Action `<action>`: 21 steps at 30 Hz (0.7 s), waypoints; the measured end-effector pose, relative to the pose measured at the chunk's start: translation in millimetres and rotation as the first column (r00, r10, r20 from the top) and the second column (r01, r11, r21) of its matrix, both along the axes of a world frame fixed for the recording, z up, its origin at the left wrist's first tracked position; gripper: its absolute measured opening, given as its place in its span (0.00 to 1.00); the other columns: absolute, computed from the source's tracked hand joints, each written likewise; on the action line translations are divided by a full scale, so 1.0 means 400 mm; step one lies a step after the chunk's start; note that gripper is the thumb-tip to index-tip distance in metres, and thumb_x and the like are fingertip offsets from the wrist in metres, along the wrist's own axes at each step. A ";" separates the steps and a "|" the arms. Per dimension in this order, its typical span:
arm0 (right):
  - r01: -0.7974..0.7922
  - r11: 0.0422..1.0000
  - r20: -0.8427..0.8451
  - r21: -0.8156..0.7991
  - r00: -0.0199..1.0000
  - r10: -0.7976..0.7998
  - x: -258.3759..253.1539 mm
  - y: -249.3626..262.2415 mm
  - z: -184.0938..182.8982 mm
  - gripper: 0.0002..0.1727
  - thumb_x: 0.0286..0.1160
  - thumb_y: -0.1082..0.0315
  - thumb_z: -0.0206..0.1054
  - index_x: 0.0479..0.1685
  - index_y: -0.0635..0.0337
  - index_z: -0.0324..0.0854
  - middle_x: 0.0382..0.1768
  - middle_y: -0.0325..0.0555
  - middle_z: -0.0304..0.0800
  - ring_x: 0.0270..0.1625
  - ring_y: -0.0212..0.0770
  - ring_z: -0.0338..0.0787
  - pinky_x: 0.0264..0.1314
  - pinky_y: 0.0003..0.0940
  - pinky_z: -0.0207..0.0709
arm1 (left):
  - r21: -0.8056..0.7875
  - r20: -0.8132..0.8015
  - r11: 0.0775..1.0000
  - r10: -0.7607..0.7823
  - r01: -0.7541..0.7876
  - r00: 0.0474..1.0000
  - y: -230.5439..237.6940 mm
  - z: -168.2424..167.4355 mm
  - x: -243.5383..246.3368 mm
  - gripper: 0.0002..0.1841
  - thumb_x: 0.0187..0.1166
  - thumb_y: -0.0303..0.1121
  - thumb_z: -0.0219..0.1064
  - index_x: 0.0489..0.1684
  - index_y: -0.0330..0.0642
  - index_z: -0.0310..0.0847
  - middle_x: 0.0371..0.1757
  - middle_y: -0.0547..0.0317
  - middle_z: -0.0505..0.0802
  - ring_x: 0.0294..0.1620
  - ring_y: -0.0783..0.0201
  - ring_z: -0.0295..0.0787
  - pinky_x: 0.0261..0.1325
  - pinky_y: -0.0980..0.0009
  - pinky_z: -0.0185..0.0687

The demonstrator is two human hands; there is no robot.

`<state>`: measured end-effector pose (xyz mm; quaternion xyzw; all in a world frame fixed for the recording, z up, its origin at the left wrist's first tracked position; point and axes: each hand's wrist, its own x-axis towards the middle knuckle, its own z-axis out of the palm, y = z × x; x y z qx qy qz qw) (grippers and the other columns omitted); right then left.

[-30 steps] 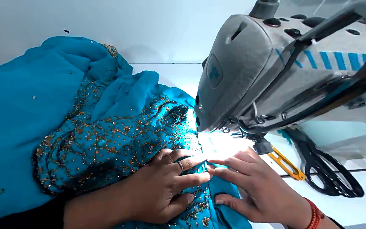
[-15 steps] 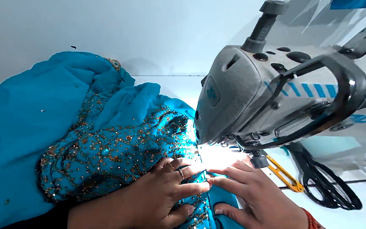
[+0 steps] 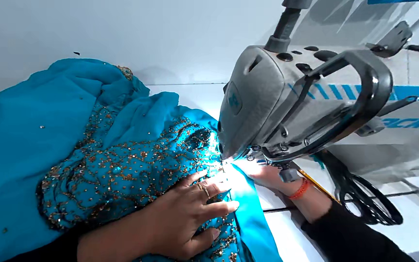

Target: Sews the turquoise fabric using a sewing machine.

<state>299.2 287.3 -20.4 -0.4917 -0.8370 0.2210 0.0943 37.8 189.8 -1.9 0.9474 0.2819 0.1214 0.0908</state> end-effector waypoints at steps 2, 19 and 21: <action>0.015 0.997 0.057 -0.070 0.998 -0.011 0.004 0.017 -0.005 0.15 0.75 0.62 0.73 0.49 0.66 0.90 0.46 0.58 0.92 0.53 0.53 0.90 0.61 0.52 0.79 | 0.054 -0.027 0.998 -0.025 0.027 0.999 0.005 -0.002 0.002 0.27 0.89 0.52 0.41 0.81 0.57 0.73 0.85 0.46 0.75 0.89 0.50 0.67 0.87 0.42 0.56; 0.030 0.974 0.137 0.223 0.989 -0.062 0.012 -0.004 -0.021 0.17 0.79 0.53 0.66 0.45 0.56 0.94 0.42 0.54 0.95 0.51 0.55 0.93 0.56 0.59 0.80 | -0.056 -0.025 0.995 -0.085 0.084 0.996 0.025 0.021 0.009 0.26 0.85 0.48 0.49 0.78 0.51 0.75 0.78 0.44 0.80 0.83 0.46 0.71 0.81 0.39 0.61; 0.026 0.975 0.162 0.219 0.985 -0.062 0.008 -0.009 -0.007 0.18 0.80 0.54 0.66 0.47 0.58 0.93 0.46 0.57 0.94 0.55 0.59 0.92 0.61 0.62 0.78 | -0.061 -0.010 0.995 -0.074 0.073 0.997 0.025 0.019 0.010 0.26 0.84 0.48 0.50 0.78 0.51 0.76 0.78 0.44 0.80 0.83 0.46 0.72 0.81 0.38 0.61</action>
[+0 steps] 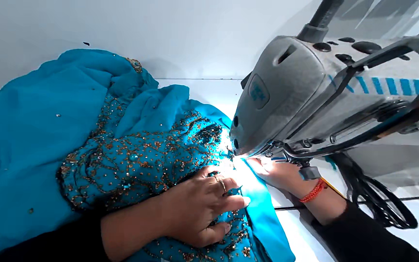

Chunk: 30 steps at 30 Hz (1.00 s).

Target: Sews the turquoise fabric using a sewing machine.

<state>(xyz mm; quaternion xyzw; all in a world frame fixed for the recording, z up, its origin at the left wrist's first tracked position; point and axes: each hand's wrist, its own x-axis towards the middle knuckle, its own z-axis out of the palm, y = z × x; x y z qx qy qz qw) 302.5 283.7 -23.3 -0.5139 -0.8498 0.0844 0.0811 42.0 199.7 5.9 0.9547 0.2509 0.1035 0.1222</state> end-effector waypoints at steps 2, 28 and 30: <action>0.021 0.999 0.029 -0.040 0.999 -0.020 -0.009 0.000 0.012 0.18 0.81 0.54 0.66 0.48 0.59 0.93 0.47 0.58 0.94 0.57 0.60 0.91 0.63 0.62 0.77 | -0.013 -0.008 1.000 0.010 -0.010 1.000 0.001 0.004 0.001 0.26 0.84 0.48 0.50 0.78 0.51 0.75 0.78 0.44 0.80 0.84 0.45 0.71 0.81 0.37 0.59; -0.004 0.969 -0.039 0.248 0.999 0.014 0.025 0.027 -0.102 0.14 0.72 0.63 0.71 0.41 0.69 0.90 0.44 0.62 0.93 0.53 0.61 0.91 0.58 0.57 0.80 | 0.023 -0.053 0.999 0.043 -0.042 0.998 0.017 0.006 -0.008 0.27 0.86 0.49 0.46 0.80 0.53 0.74 0.78 0.47 0.81 0.83 0.50 0.71 0.82 0.48 0.58; 0.075 0.960 0.103 -0.270 0.993 -0.049 0.007 0.006 0.044 0.19 0.86 0.63 0.62 0.64 0.70 0.83 0.63 0.62 0.87 0.68 0.53 0.84 0.74 0.44 0.71 | 0.023 -0.045 0.999 0.041 -0.040 0.998 0.018 0.008 -0.007 0.27 0.86 0.49 0.47 0.79 0.51 0.75 0.77 0.45 0.82 0.82 0.47 0.73 0.80 0.46 0.61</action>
